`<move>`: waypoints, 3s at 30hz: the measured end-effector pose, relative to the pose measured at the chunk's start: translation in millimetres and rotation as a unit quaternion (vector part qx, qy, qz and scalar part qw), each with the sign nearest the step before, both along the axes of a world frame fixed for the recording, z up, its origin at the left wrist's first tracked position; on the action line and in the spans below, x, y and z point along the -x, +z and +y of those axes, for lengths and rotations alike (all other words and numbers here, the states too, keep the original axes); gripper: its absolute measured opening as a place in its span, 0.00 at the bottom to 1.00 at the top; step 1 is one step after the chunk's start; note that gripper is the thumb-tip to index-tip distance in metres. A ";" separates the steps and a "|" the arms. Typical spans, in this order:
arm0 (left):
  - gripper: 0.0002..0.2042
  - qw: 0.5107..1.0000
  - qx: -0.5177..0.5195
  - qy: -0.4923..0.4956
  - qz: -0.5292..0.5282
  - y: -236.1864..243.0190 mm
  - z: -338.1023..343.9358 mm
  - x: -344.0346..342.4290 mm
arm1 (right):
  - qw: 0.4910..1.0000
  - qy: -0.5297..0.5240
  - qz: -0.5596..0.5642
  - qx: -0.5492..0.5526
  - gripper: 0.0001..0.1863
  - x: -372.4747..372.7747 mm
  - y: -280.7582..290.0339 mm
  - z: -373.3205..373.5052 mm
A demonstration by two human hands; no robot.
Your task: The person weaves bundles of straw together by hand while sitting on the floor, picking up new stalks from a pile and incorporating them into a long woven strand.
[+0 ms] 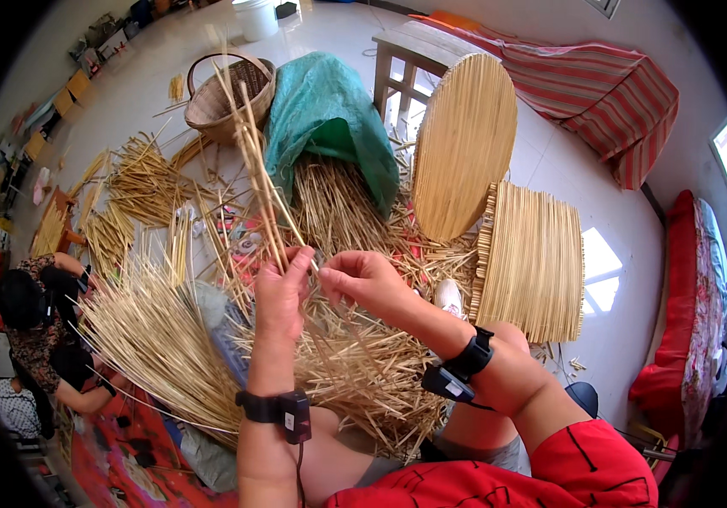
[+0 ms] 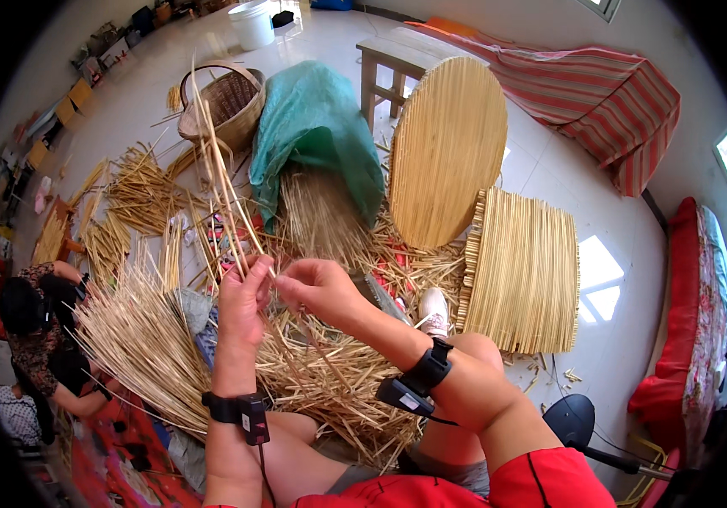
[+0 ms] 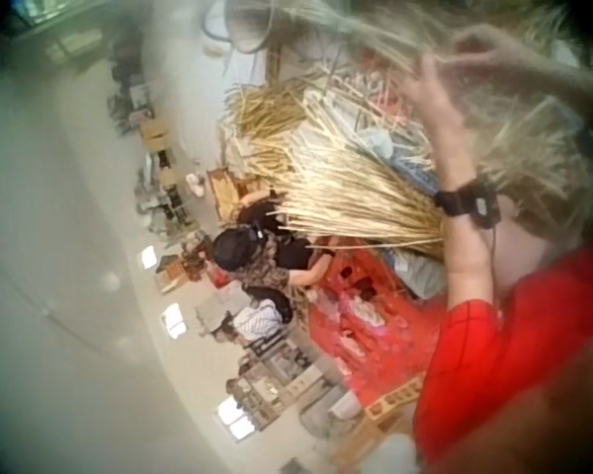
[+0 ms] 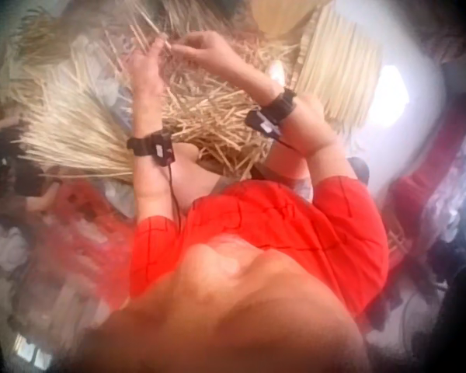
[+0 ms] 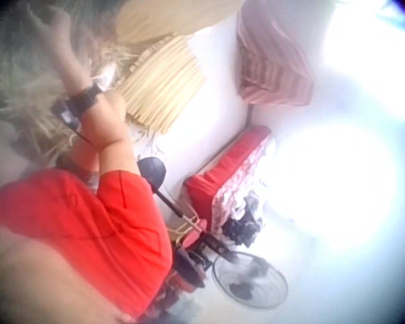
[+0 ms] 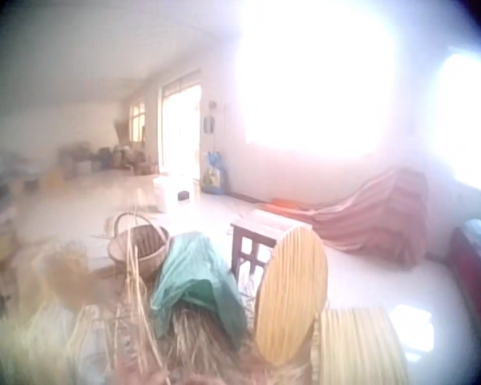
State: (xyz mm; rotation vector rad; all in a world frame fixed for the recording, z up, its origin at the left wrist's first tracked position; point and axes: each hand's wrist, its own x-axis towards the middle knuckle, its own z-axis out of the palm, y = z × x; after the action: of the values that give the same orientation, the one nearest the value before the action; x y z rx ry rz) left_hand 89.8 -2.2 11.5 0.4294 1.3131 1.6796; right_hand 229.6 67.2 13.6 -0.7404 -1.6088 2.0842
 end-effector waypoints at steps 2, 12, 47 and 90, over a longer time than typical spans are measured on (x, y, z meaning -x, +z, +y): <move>0.05 1.000 -0.005 0.025 -0.001 1.6 -1.6 10.8 | 0.998 0.028 -0.045 0.014 0.13 -1.7 2.6 -3.4; 0.05 0.990 -0.046 0.126 0.029 3.7 -6.1 39.3 | 0.989 0.117 -0.022 -0.092 0.08 -5.2 -17.3 -16.0; 0.05 0.981 0.009 0.105 0.163 -0.7 -6.6 27.4 | 0.983 0.025 -0.095 -0.154 0.11 8.7 -16.1 -26.3; 0.07 0.984 -0.128 0.121 0.016 7.6 -9.5 41.9 | 0.987 0.090 0.001 0.132 0.07 6.0 -14.6 -26.5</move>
State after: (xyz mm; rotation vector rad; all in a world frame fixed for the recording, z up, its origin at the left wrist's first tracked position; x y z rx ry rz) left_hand 47.9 -11.7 19.1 0.4603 1.2141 2.0648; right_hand 223.6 40.7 -1.0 -0.6993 -1.4613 2.4598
